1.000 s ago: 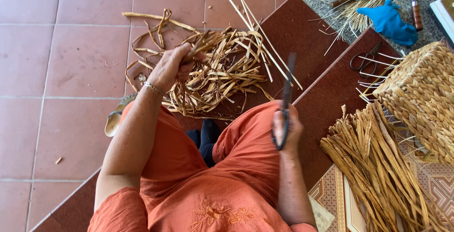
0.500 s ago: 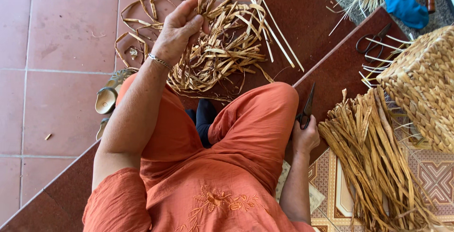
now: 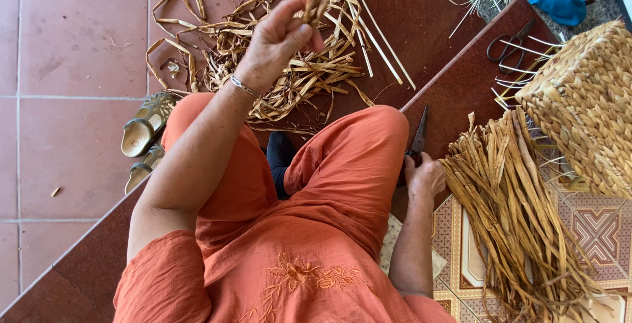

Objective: The person sits on a tiled floor and uses scissors to trim dried plant strips. They repeatedly pick up strips, cut them to length, and place the trimmed pieces into a pile beside a partially woven basket.

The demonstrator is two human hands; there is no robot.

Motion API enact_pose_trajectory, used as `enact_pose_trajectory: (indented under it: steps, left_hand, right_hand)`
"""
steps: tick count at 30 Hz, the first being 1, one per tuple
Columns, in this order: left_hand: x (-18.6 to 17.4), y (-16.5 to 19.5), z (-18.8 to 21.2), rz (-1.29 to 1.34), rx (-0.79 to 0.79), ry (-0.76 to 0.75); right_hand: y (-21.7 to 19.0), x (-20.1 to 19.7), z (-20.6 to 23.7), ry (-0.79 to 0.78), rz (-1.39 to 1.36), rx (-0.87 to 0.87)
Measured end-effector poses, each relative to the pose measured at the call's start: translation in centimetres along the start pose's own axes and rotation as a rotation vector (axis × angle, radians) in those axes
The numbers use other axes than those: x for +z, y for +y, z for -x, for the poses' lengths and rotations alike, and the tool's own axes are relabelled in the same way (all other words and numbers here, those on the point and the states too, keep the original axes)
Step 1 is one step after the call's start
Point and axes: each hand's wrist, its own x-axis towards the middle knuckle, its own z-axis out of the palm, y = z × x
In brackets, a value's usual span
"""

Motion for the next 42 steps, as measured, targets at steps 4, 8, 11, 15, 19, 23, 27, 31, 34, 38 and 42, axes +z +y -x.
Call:
enact_pose_trajectory:
  steps: [4,8,11,15,19,23,27,31,34,38,42]
  left_hand:
    - [1.8,-0.7,-0.2,-0.106,0.053,-0.078]
    - [3.7,-1.4,-0.2,-0.02,0.022,-0.133]
    - [5.2,-1.8,0.0,0.009,-0.065,-0.157]
    - [6.2,-2.2,0.7,-0.067,-0.035,-0.23]
    - [6.1,-2.6,0.9,-0.158,0.025,-0.258]
    - [5.2,-2.7,0.6,-0.114,0.045,-0.274]
    - [3.5,-2.9,0.0,-0.208,-0.031,-0.183]
    - [2.6,-4.1,-0.3,-0.131,-0.06,-0.132]
    - [2.0,-5.4,-0.6,-0.162,-0.103,-0.108]
    - [1.4,-7.9,-1.5,-0.179,-0.198,-0.019]
    - [1.0,-10.6,-2.4,-0.171,-0.272,0.018]
  right_hand:
    - [-5.1,-4.6,-0.5,0.299,-0.252,-0.43]
    - [-14.2,-7.1,1.4,0.055,-0.686,-0.653]
    - [-21.2,-7.5,2.2,-0.201,-0.804,-0.738]
    - [-25.8,-6.5,3.1,-0.149,-1.18,-0.853]
    - [-25.9,-6.0,3.5,-0.089,-1.156,-0.71]
    - [-22.2,-10.0,1.9,-0.131,-1.239,-0.528]
    - [-14.4,-16.4,1.4,0.069,-1.512,-0.351]
    - [-2.3,-21.5,2.1,0.319,-1.702,-0.306]
    - [7.3,-21.3,2.5,0.5,-1.742,-0.06]
    - [19.5,-17.5,3.1,0.685,-1.709,0.29]
    - [27.9,-13.5,4.1,0.785,-1.758,0.604]
